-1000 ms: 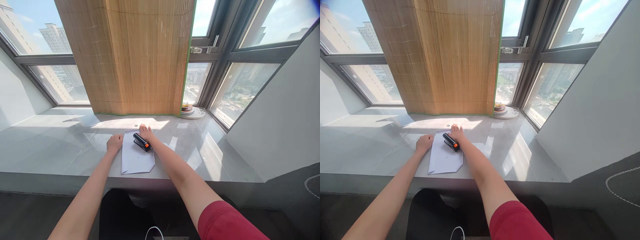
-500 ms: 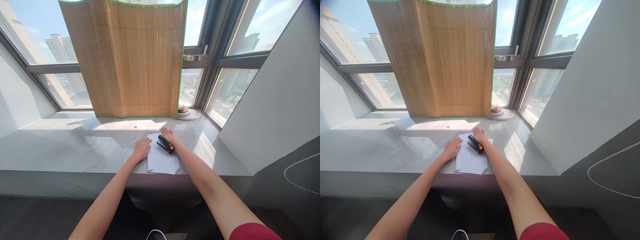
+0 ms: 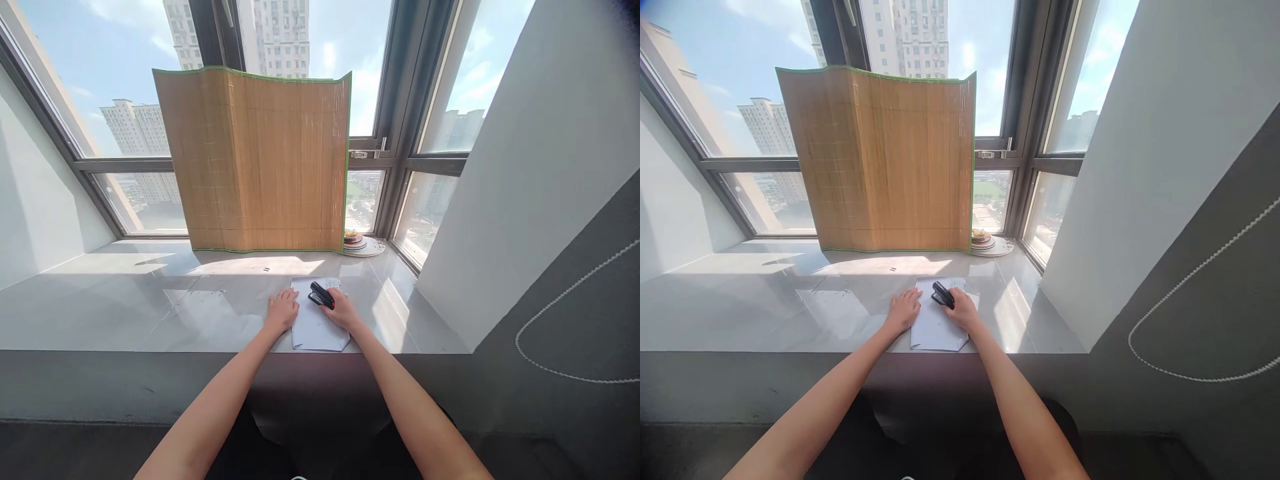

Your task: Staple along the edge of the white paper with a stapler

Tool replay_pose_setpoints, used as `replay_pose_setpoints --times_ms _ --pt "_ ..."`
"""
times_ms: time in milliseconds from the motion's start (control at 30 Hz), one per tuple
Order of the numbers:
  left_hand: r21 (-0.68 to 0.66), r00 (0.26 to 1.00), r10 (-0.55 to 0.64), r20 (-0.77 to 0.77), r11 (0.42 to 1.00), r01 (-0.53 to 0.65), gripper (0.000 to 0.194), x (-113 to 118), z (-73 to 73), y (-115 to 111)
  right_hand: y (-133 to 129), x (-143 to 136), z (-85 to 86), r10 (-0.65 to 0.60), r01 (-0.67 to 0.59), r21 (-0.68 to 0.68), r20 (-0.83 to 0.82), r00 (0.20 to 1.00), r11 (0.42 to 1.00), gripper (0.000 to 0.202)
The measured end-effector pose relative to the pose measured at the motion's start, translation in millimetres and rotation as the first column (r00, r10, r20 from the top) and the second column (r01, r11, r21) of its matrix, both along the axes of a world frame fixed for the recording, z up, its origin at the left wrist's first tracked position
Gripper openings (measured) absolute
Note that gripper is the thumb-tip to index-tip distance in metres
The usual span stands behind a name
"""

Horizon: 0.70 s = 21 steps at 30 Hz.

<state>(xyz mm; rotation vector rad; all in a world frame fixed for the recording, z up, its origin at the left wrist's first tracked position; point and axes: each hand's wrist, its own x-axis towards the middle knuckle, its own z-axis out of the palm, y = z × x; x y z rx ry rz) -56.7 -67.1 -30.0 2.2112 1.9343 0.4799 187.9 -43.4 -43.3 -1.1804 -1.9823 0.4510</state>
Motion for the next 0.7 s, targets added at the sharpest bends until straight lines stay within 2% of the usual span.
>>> replay_pose_setpoints --times_ms 133,267,333,400,467,533,633,700 --pt "-0.001 0.999 -0.027 0.038 1.000 0.027 0.051 -3 -1.0 2 4 4 2.8 -0.033 0.025 -0.063 -0.128 0.991 0.998 0.031" --pt "0.009 0.989 -0.063 0.134 0.998 0.062 0.051 -7 -0.9 6 4 7 10.8 0.038 -0.053 -0.062 -0.218 0.975 0.997 0.031" --pt "0.060 0.969 -0.133 0.207 0.991 0.124 0.052 -9 -1.7 7 2 8 14.7 0.060 -0.080 -0.065 -0.260 0.964 0.995 0.032" --pt "0.109 0.936 -0.223 0.273 0.974 0.201 0.051 -11 -3.3 6 -1 10 18.4 -0.002 -0.016 -0.053 -0.325 0.946 0.998 0.032" --pt "0.103 0.909 -0.250 0.335 0.968 0.228 0.054 -13 -5.0 6 -3 14 21.3 -0.142 0.134 -0.048 -0.433 0.890 0.990 0.032" --pt "0.061 0.895 -0.206 0.396 0.978 0.198 0.061 -15 -5.8 5 -5 19 22.9 -0.258 0.232 -0.119 -0.566 0.783 0.965 0.035" --pt "0.036 0.845 -0.145 0.515 0.988 0.148 0.071 -19 -4.4 7 -9 27 23.9 -0.320 0.139 -0.304 -0.704 0.634 0.943 0.030" --pt "0.052 0.763 -0.139 0.631 0.989 0.138 0.074 -22 -2.1 9 -10 32 25.6 -0.308 0.011 -0.378 -0.738 0.600 0.926 0.028"
